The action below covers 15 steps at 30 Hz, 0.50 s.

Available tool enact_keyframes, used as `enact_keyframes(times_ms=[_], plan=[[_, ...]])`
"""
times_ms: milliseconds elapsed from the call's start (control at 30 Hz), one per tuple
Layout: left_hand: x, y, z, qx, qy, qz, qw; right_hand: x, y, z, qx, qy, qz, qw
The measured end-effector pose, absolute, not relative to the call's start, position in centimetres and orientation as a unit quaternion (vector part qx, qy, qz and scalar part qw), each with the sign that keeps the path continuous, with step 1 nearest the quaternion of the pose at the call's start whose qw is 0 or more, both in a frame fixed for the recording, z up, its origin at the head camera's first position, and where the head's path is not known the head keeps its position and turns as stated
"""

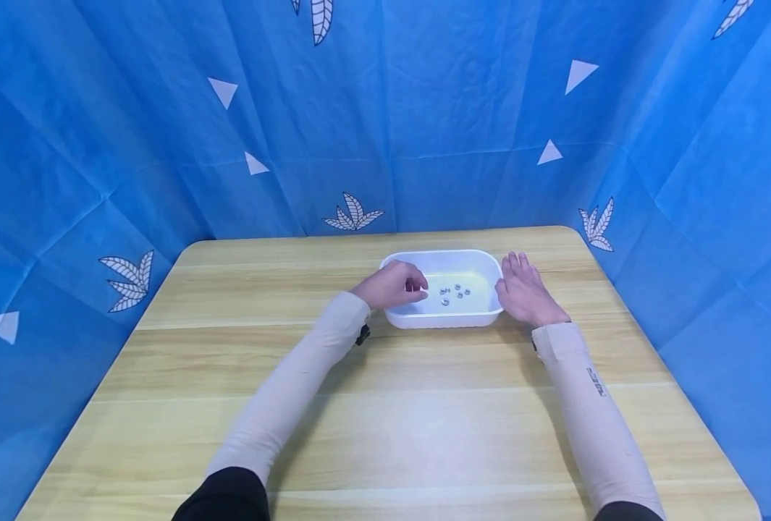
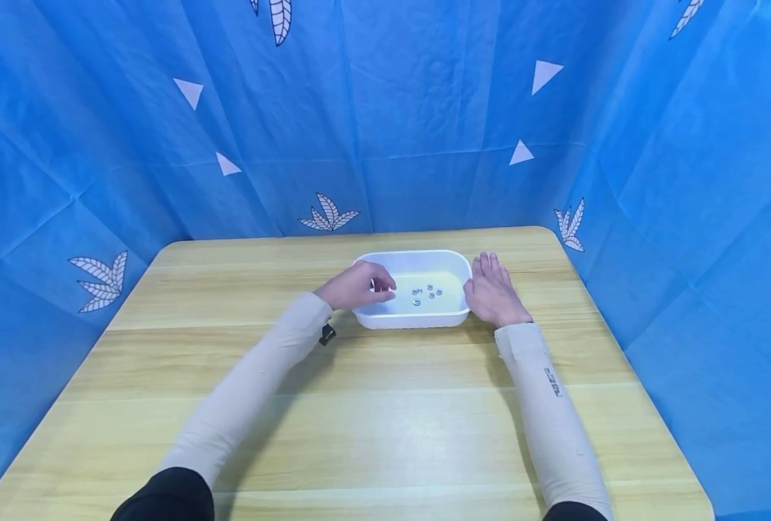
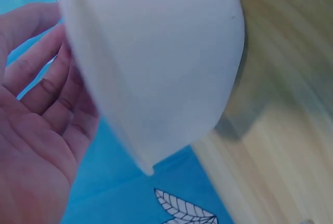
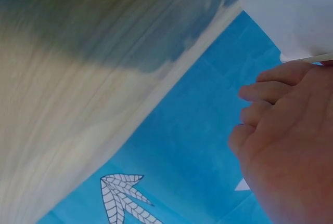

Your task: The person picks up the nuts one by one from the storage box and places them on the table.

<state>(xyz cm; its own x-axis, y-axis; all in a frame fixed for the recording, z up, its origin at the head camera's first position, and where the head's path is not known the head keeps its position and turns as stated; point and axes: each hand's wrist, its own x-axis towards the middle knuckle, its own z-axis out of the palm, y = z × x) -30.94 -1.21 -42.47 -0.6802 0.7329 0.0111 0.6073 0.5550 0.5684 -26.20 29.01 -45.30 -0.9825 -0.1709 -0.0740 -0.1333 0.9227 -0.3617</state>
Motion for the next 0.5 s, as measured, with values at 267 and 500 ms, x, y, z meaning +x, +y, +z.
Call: enact_keyframes(times_ms=[267,500], plan=[[-31.0,0.1,-43.9,0.385,0.88,0.245,0.131,-26.1,29.0,-45.2,-0.077,0.979,-0.183,0.045],[-31.0,0.9,-44.6,0.384,0.883,0.228,0.142,-26.2,29.0,-45.3,-0.076,0.979,-0.181,0.048]])
